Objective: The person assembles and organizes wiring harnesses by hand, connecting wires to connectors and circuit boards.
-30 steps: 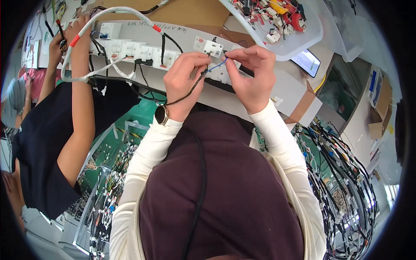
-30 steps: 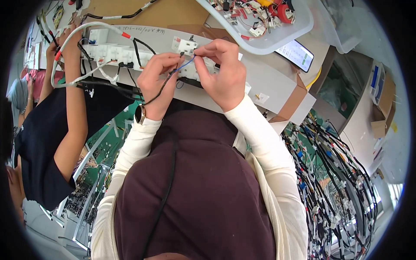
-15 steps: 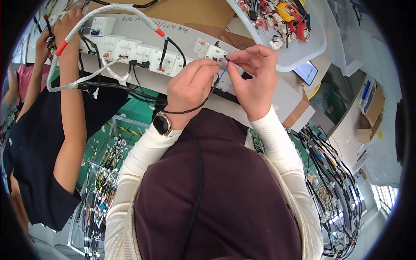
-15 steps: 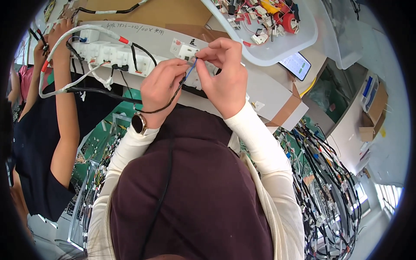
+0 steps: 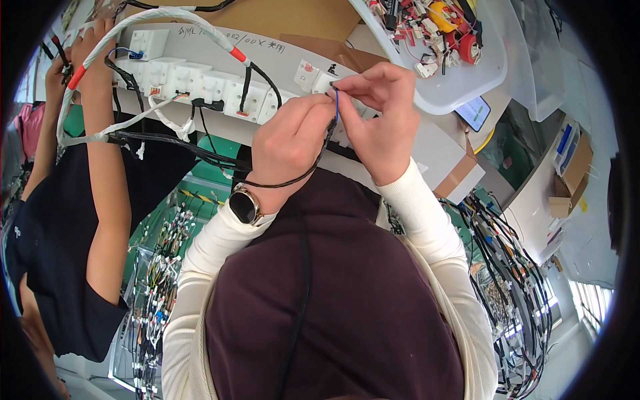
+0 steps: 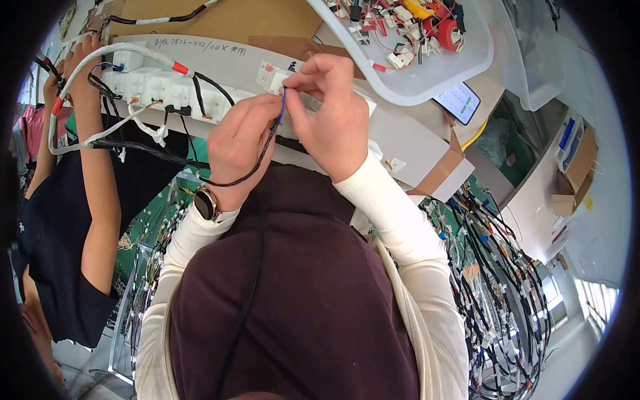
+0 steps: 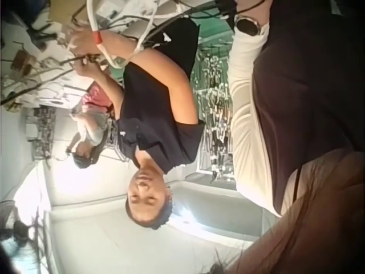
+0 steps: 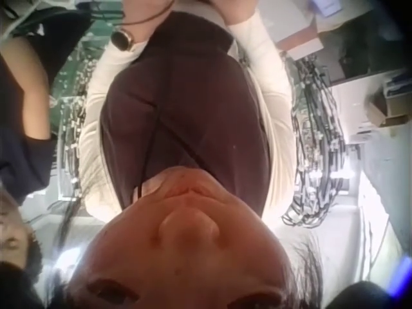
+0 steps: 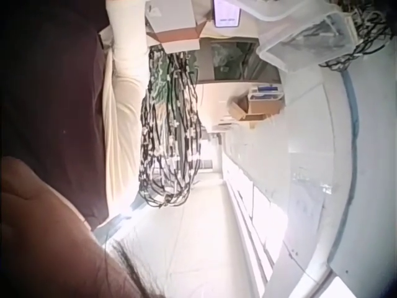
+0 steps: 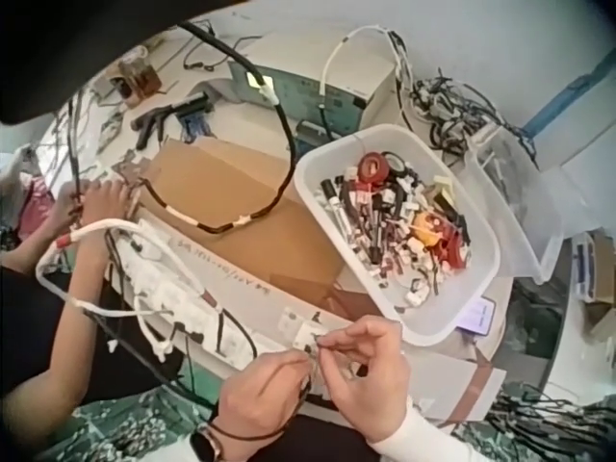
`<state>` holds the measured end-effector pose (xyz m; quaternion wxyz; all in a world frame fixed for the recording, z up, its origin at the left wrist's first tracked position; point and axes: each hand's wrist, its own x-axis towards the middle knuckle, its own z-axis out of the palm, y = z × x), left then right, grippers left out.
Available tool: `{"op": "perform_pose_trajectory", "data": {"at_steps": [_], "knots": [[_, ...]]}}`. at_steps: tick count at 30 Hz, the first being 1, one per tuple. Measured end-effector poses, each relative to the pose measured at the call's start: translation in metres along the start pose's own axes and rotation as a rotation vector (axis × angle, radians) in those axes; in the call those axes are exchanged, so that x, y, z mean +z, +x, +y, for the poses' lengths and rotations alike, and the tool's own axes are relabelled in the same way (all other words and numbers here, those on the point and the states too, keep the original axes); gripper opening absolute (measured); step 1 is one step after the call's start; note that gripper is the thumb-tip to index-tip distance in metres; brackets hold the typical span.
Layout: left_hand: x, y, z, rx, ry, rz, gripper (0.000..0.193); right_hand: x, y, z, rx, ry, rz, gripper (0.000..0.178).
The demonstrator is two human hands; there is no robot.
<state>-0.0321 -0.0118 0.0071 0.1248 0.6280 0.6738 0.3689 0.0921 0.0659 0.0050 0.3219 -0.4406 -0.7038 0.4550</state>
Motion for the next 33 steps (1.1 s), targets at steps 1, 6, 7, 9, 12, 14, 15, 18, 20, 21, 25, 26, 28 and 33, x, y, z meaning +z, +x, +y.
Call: {"op": "perform_pose_trajectory", "data": {"at_steps": [1, 6, 7, 9, 12, 14, 15, 18, 20, 21, 25, 26, 28, 33], "knots": [[0.0, 0.001, -0.001, -0.009, -0.02, -0.001, 0.023, 0.001, 0.003, 0.001, -0.032, -0.053, -0.012, 0.045], [0.001, -0.001, -0.001, -0.043, -0.056, 0.027, 0.022, -0.003, 0.008, -0.001, -0.108, -0.187, -0.059, 0.044], [-0.001, -0.003, 0.0, -0.051, -0.045, -0.002, 0.022, -0.004, 0.007, 0.001, -0.147, -0.209, -0.065, 0.043], [0.001, -0.007, 0.003, -0.09, -0.019, -0.029, 0.024, -0.005, 0.006, 0.003, -0.188, -0.229, -0.074, 0.041], [0.007, -0.007, -0.007, -0.062, -0.121, 0.144, 0.027, -0.003, 0.008, 0.004, -0.269, -0.307, -0.072, 0.037], [0.007, -0.006, -0.01, -0.053, -0.139, 0.141, 0.028, -0.001, 0.008, 0.006, -0.256, -0.297, -0.053, 0.033], [0.007, -0.005, -0.011, -0.039, -0.158, 0.135, 0.029, -0.002, 0.01, 0.006, -0.256, -0.299, -0.054, 0.033], [0.006, 0.0, -0.007, -0.049, -0.118, 0.109, 0.026, -0.005, 0.016, -0.001, -0.163, -0.293, -0.13, 0.029], [0.008, 0.002, -0.003, -0.088, -0.129, 0.105, 0.026, -0.008, 0.023, -0.002, -0.159, -0.296, -0.174, 0.028], [0.009, 0.002, -0.002, -0.127, -0.137, 0.102, 0.026, -0.009, 0.024, 0.0, -0.159, -0.297, -0.171, 0.028], [0.01, 0.003, 0.001, -0.196, -0.148, 0.119, 0.025, -0.017, 0.026, 0.005, -0.346, -0.391, -0.27, 0.031], [0.008, 0.004, 0.004, -0.21, -0.116, 0.086, 0.025, -0.019, 0.025, 0.006, -0.405, -0.428, -0.301, 0.032], [0.005, 0.007, 0.009, -0.215, -0.079, 0.051, 0.026, -0.02, 0.027, 0.007, -0.402, -0.42, -0.315, 0.032], [0.002, 0.013, 0.014, -0.319, -0.066, -0.028, 0.028, -0.031, 0.024, 0.008, -0.341, -0.295, -0.346, 0.037]]}}
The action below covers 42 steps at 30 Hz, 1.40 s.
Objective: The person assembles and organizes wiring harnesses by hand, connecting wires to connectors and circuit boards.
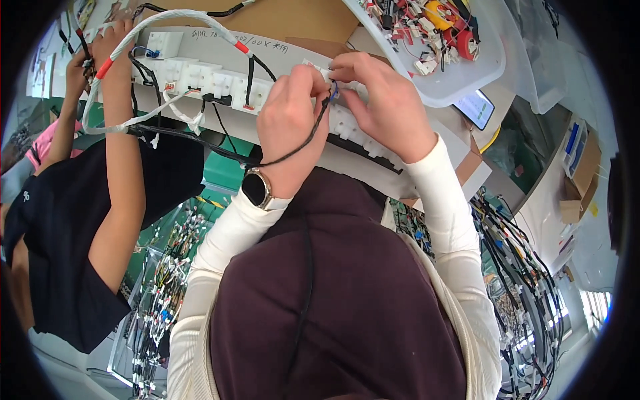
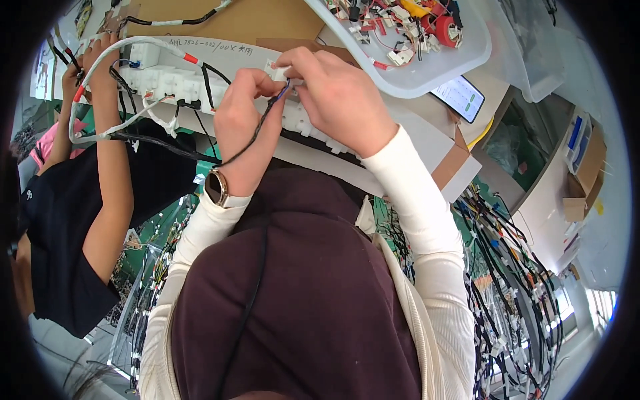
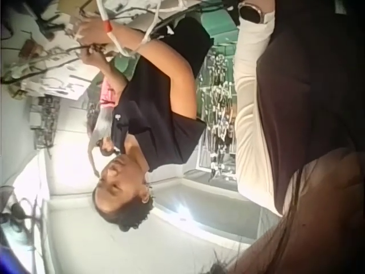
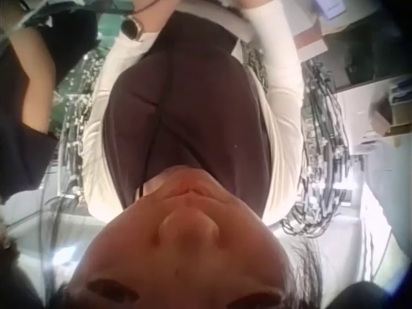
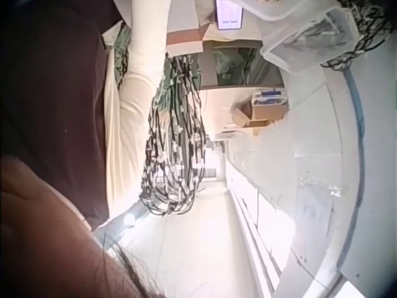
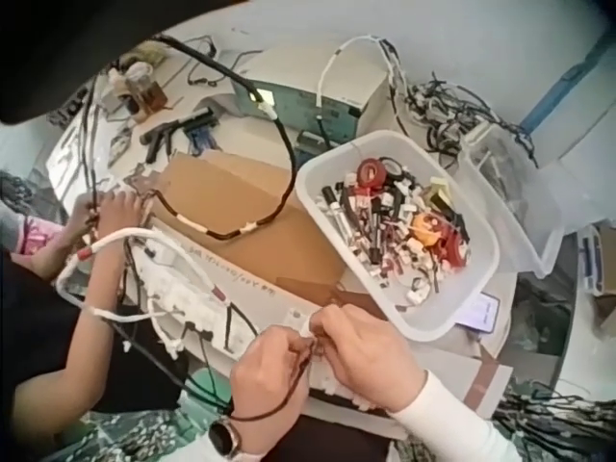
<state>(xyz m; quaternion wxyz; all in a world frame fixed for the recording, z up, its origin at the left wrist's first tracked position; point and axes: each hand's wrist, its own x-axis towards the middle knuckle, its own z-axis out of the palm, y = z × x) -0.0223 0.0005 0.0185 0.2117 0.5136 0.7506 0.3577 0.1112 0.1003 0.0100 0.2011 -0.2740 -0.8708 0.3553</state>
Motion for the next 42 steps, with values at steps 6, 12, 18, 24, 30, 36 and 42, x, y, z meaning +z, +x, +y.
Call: {"op": "perform_pose_trajectory", "data": {"at_steps": [6, 12, 18, 24, 30, 36, 42], "knots": [[-0.004, 0.011, -0.004, 0.197, 0.068, -0.082, 0.045, -0.029, -0.053, -0.001, 0.094, -0.027, 0.137, 0.053], [-0.005, 0.008, -0.003, 0.308, 0.209, -0.093, 0.026, -0.015, -0.173, 0.009, 0.108, -0.232, 0.572, 0.064], [0.009, -0.04, -0.004, 0.224, -0.045, 0.003, 0.063, 0.033, -0.237, 0.053, 0.33, -0.741, 0.614, 0.064], [-0.042, -0.124, -0.002, 0.029, -0.421, -0.499, 0.049, 0.048, -0.21, 0.006, 0.102, -0.523, 0.95, 0.05], [-0.093, -0.124, -0.047, 0.231, -0.3, 0.279, 0.022, 0.073, -0.051, -0.057, -0.167, -0.573, 0.444, 0.052], [-0.109, -0.044, -0.132, 0.085, -0.143, 0.628, 0.079, 0.062, 0.041, -0.127, 0.017, -0.187, 0.754, 0.033], [-0.163, 0.02, -0.104, 0.081, -0.042, 0.263, 0.026, 0.071, 0.08, -0.126, 0.068, -0.02, 0.906, 0.045]]}}
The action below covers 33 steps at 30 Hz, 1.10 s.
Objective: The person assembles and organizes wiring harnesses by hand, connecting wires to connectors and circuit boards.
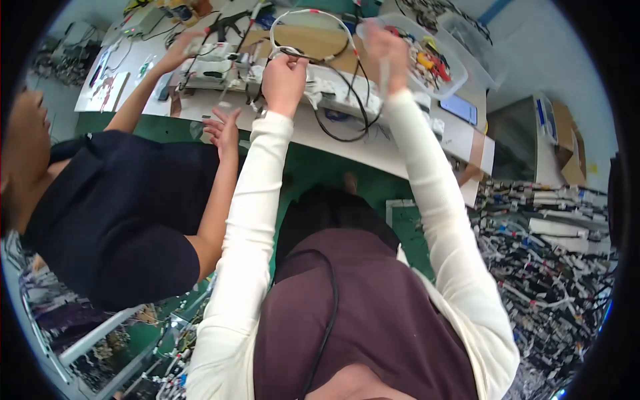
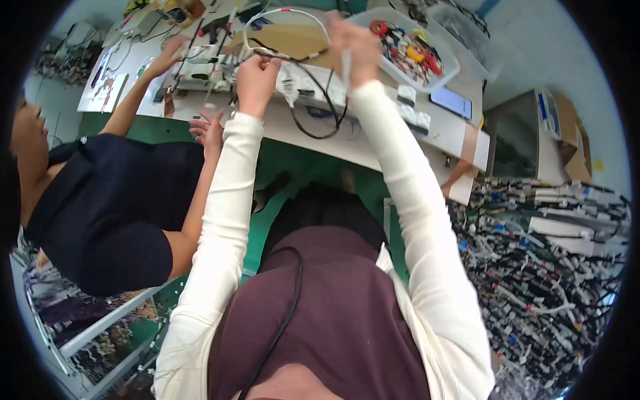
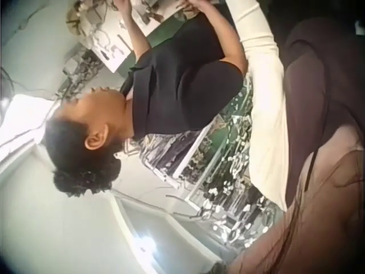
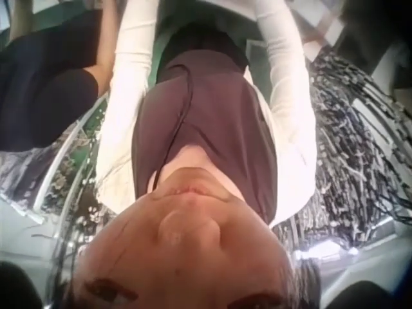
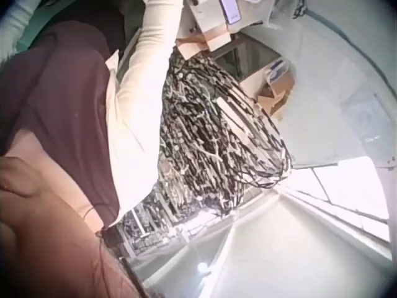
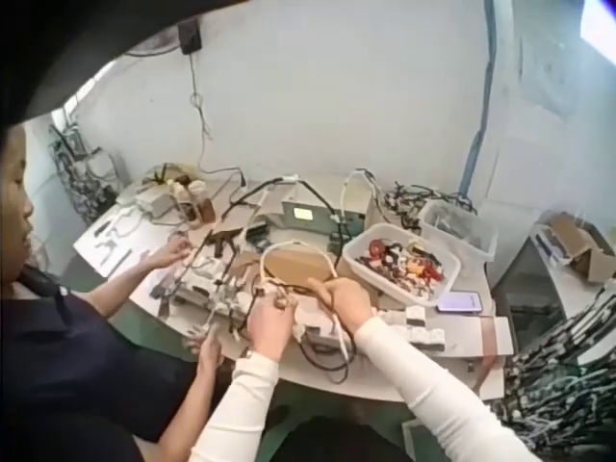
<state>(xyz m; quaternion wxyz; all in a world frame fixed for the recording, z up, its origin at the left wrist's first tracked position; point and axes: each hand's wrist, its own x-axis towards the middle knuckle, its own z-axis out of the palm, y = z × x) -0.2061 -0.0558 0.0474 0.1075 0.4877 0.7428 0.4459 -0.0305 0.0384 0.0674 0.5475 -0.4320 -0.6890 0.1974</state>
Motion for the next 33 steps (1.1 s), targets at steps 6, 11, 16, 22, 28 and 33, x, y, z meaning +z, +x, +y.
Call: {"op": "perform_pose_trajectory", "data": {"at_steps": [6, 11, 16, 22, 28, 33], "knots": [[-0.024, -0.101, -0.012, -0.044, -0.786, 0.387, 0.015, -0.077, -0.014, -0.08, -0.282, -0.213, -0.304, 0.048], [0.031, -0.132, -0.101, -0.271, -0.68, 0.183, 0.042, -0.01, -0.039, 0.016, 0.03, 0.031, -0.92, 0.033], [0.01, -0.022, -0.098, 0.05, -0.051, 0.252, 0.078, -0.05, -0.035, -0.106, 0.027, 0.189, -0.707, 0.016], [-0.022, 0.041, -0.066, 0.108, -0.068, 0.204, 0.033, -0.003, -0.091, -0.061, -0.038, -0.135, -0.506, 0.042], [-0.001, -0.08, -0.092, 0.164, -0.461, 0.275, 0.067, 0.058, -0.103, -0.052, -0.058, -0.294, -0.623, 0.04], [0.035, -0.251, -0.199, -0.441, -0.584, -0.076, 0.047, 0.079, -0.099, -0.044, -0.143, -0.329, -0.559, 0.038]]}}
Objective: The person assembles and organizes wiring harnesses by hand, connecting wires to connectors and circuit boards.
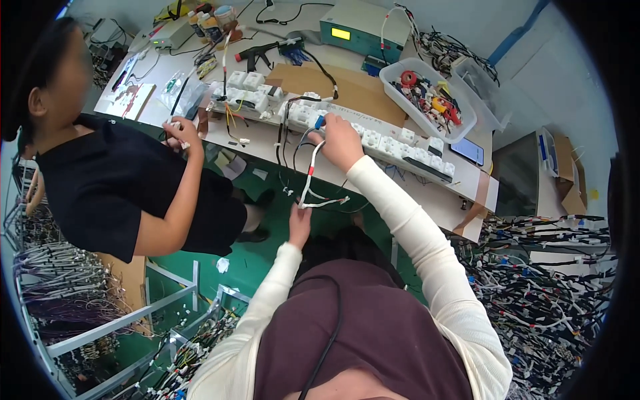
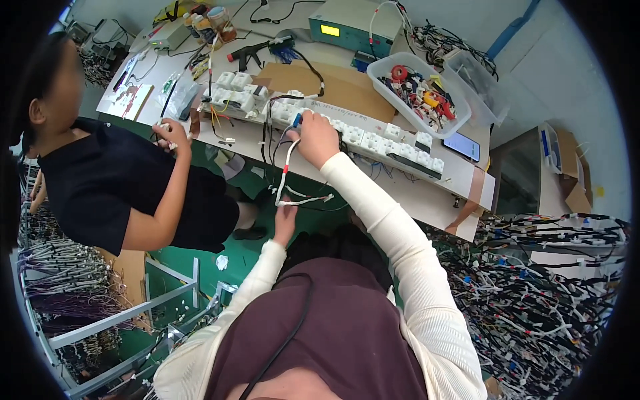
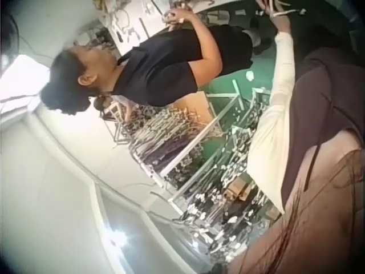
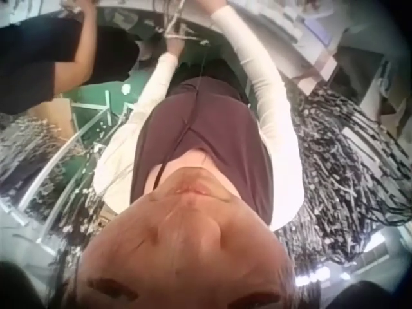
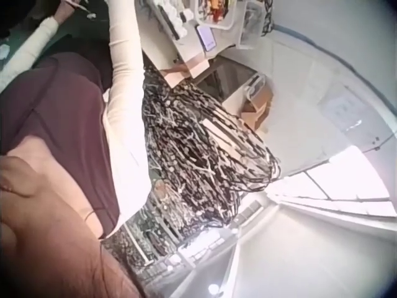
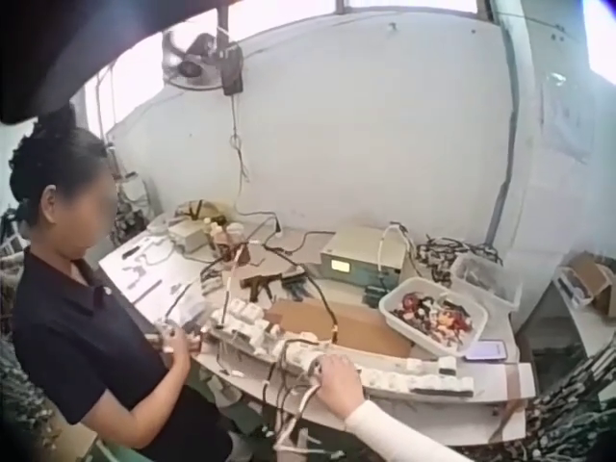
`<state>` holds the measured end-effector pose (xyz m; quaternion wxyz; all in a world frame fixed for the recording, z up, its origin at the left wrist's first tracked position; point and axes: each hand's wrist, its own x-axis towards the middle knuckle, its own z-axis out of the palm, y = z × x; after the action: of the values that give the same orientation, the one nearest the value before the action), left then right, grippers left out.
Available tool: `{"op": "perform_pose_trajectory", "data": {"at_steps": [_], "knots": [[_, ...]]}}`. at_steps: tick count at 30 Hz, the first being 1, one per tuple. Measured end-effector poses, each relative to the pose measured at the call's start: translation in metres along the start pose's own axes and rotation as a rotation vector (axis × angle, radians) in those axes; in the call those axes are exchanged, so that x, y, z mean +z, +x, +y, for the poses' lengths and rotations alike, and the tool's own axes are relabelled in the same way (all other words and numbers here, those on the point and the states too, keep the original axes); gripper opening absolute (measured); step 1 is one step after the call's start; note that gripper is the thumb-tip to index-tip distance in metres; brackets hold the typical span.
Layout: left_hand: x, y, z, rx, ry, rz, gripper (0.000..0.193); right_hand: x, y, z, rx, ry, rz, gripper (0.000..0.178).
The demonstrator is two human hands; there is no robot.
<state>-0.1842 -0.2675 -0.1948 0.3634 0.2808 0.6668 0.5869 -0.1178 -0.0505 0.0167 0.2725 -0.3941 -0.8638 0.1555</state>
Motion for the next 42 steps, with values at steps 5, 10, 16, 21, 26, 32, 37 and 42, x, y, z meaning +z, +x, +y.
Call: {"op": "perform_pose_trajectory", "data": {"at_steps": [5, 10, 16, 21, 26, 32, 37, 42], "knots": [[-0.068, 0.023, -0.015, -0.256, -0.288, 0.183, 0.021, 0.024, -0.001, 0.006, 0.042, -0.159, -0.028, 0.039], [-0.051, 0.135, 0.193, 0.568, 0.076, 0.399, 0.034, -0.047, 0.024, -0.016, -0.021, 0.277, 0.245, 0.03], [-0.013, 0.219, 0.296, -0.225, -0.31, -0.143, 0.097, -0.123, -0.056, -0.032, -0.323, 0.165, 0.336, 0.03], [-0.001, 0.279, 0.29, 0.098, -0.316, 0.235, 0.128, -0.101, -0.194, -0.01, -0.327, 0.195, 0.018, 0.035], [0.034, 0.323, 0.282, 0.186, -0.253, 0.368, 0.135, -0.094, -0.253, 0.024, -0.215, 0.108, -0.107, 0.027], [-0.039, 0.41, 0.272, 0.116, -0.566, 0.213, 0.069, -0.149, -0.204, 0.019, -0.388, 0.036, 0.123, 0.017], [0.009, 0.336, 0.312, 0.042, -0.49, 0.037, 0.045, -0.155, -0.203, 0.085, -0.26, -0.115, 0.128, 0.018], [0.075, 0.158, 0.343, 0.259, -0.76, -0.714, 0.045, -0.185, -0.227, 0.091, -0.28, -0.002, 0.283, 0.016]]}}
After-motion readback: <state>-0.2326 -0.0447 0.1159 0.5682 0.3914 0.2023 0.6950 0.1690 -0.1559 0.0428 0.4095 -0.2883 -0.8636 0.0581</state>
